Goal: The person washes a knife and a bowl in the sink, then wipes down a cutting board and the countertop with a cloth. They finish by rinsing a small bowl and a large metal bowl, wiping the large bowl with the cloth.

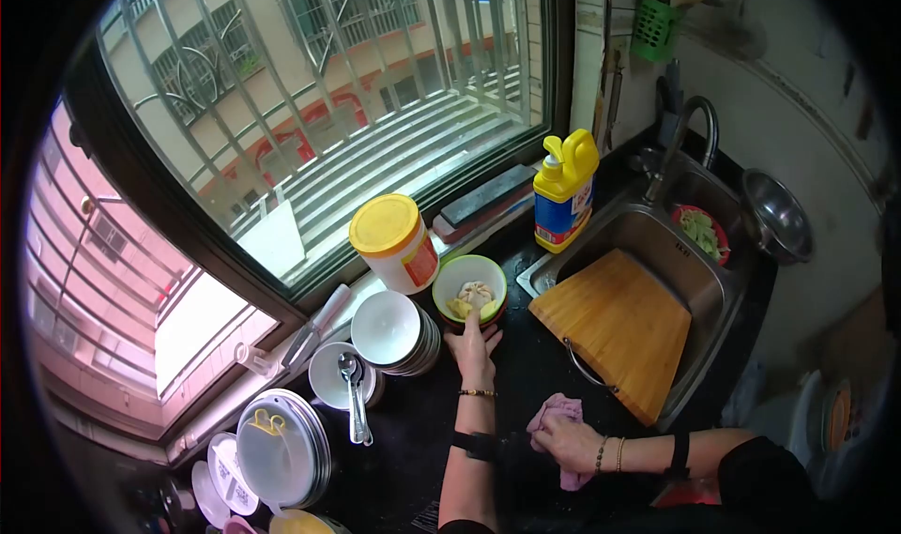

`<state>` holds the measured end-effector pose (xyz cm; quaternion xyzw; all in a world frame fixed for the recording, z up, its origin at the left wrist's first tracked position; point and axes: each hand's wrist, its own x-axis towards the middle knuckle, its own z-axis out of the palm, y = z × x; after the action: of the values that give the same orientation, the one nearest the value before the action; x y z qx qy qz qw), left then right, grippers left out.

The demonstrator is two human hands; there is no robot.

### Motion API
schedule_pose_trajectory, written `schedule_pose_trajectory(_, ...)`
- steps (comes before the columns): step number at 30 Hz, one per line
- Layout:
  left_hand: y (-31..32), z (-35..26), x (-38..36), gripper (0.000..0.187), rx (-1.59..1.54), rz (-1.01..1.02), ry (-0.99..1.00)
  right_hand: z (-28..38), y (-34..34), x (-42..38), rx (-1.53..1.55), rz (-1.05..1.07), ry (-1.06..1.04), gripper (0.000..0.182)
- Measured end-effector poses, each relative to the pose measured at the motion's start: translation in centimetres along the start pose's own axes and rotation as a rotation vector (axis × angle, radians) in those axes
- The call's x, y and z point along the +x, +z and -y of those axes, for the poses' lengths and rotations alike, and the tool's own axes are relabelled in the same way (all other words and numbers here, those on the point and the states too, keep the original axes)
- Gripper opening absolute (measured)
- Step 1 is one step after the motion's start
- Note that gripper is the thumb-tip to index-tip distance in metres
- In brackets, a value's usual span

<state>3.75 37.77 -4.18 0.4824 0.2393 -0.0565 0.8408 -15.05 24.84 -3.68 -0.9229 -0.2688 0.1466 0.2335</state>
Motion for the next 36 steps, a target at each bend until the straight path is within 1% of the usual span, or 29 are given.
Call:
schedule_pose_trajectory(1,-0.1,0.2,0.4,0.065,0.003,-0.017,0.003,-0.1,-0.1,-0.1,0.01,0.008,-0.012,0.025)
schedule_pose_trajectory(3,0.5,-0.2,0.9,0.057,0.051,0.051,-0.001,-0.8,-0.7,0.0,0.083,0.016,-0.066,0.026)
schedule_pose_trajectory(4,0.8,-0.3,0.8,0.051,0.131,0.051,0.027,-1.3,-0.4,0.1,0.106,0.005,-0.089,0.026)
schedule_pose_trajectory(5,0.7,-0.3,0.8,0.051,0.147,0.044,0.032,-1.4,-0.5,0.1,0.121,-0.003,-0.098,0.026)
schedule_pose_trajectory(7,0.4,-0.3,1.2,0.048,0.082,0.11,-0.009,-1.6,-0.8,-0.2,0.178,-0.027,-0.13,0.024)
schedule_pose_trajectory(8,0.4,-0.3,1.3,0.045,0.051,0.105,-0.041,-1.8,-0.9,-0.3,0.186,-0.035,-0.131,0.024)
schedule_pose_trajectory(11,0.7,-0.4,1.7,0.045,0.039,0.053,-0.087,-2.2,-0.7,-0.5,0.239,-0.034,-0.113,0.022)
schedule_pose_trajectory(12,0.8,-0.4,2.1,0.05,0.036,0.029,-0.126,-2.7,-0.4,-0.6,0.301,-0.071,-0.1,0.02)
schedule_pose_trajectory(13,0.8,-0.4,2.2,0.05,0.048,0.032,-0.124,-3.1,-0.3,-0.8,0.362,-0.107,-0.086,0.019)
schedule_pose_trajectory(14,0.6,-0.3,2.0,0.052,0.004,0.023,-0.121,-3.4,-1.1,-1.1,0.369,-0.115,-0.083,0.019)
schedule_pose_trajectory(16,-0.1,-0.1,1.1,0.054,-0.026,0.011,-0.119,-3.9,-3.0,-1.8,0.502,-0.167,-0.078,0.016)
schedule_pose_trajectory(17,-0.4,-0.1,0.4,0.054,-0.022,0.046,-0.12,-4.4,-2.9,-2.5,0.675,-0.172,0.055,0.012)
schedule_pose_trajectory(19,-0.7,-0.7,-1.9,0.058,-0.023,0.102,-0.126,-4.0,-6.9,-3.3,0.863,-0.06,0.336,0.016)
schedule_pose_trajectory(21,-1.6,-1.5,-5.2,0.064,-0.009,0.18,-0.102,-4.5,-9.6,-3.7,1.235,-0.139,0.305,0.019)
schedule_pose_trajectory(23,-3.3,-1.7,-8.1,0.07,0.037,0.239,-0.094,-3.6,-13.9,-2.7,1.203,-0.22,0.294,0.017)
schedule_pose_trajectory(25,-5.4,-2.1,-11.3,0.072,0.131,0.274,-0.149,-4.7,-15.1,0.2,0.882,-0.327,0.22,0.018)
schedule_pose_trajectory(27,-7.6,-1.9,-13.7,0.072,0.124,0.218,-0.21,-4.9,-16.1,4.4,0.733,-0.361,0.135,0.014)
schedule_pose_trajectory(29,-9.6,-1.8,-15.8,0.072,0.15,0.141,-0.229,-5.7,-15.1,9.8,0.49,-0.475,0.09,0.006)
schedule_pose_trajectory(31,-11.8,-1.6,-17.5,0.071,0.133,0.067,-0.231,-6.2,-13.1,15.4,0.388,-0.594,0.033,0.01)
schedule_pose_trajectory(32,-12.7,-1.5,-18.3,0.07,0.156,0.011,-0.236,-5.9,-12.4,17.4,0.387,-0.587,0.024,0.012)
schedule_pose_trajectory(33,-13.3,-1.7,-19.0,0.068,0.169,0.01,-0.236,-5.7,-11.8,19.3,0.386,-0.581,0.014,0.013)
schedule_pose_trajectory(34,-13.7,-1.9,-20.2,0.054,0.135,0.001,-0.229,-5.8,-10.6,21.3,0.381,-0.512,0.043,0.015)
schedule_pose_trajectory(35,-14.1,-2.0,-21.0,0.044,0.103,-0.01,-0.224,-6.0,-9.6,22.7,0.385,-0.511,0.038,0.015)
schedule_pose_trajectory(36,-15.0,-1.9,-21.2,0.044,0.106,-0.015,-0.222,-6.2,-8.5,23.9,0.217,-0.429,0.002,0.015)
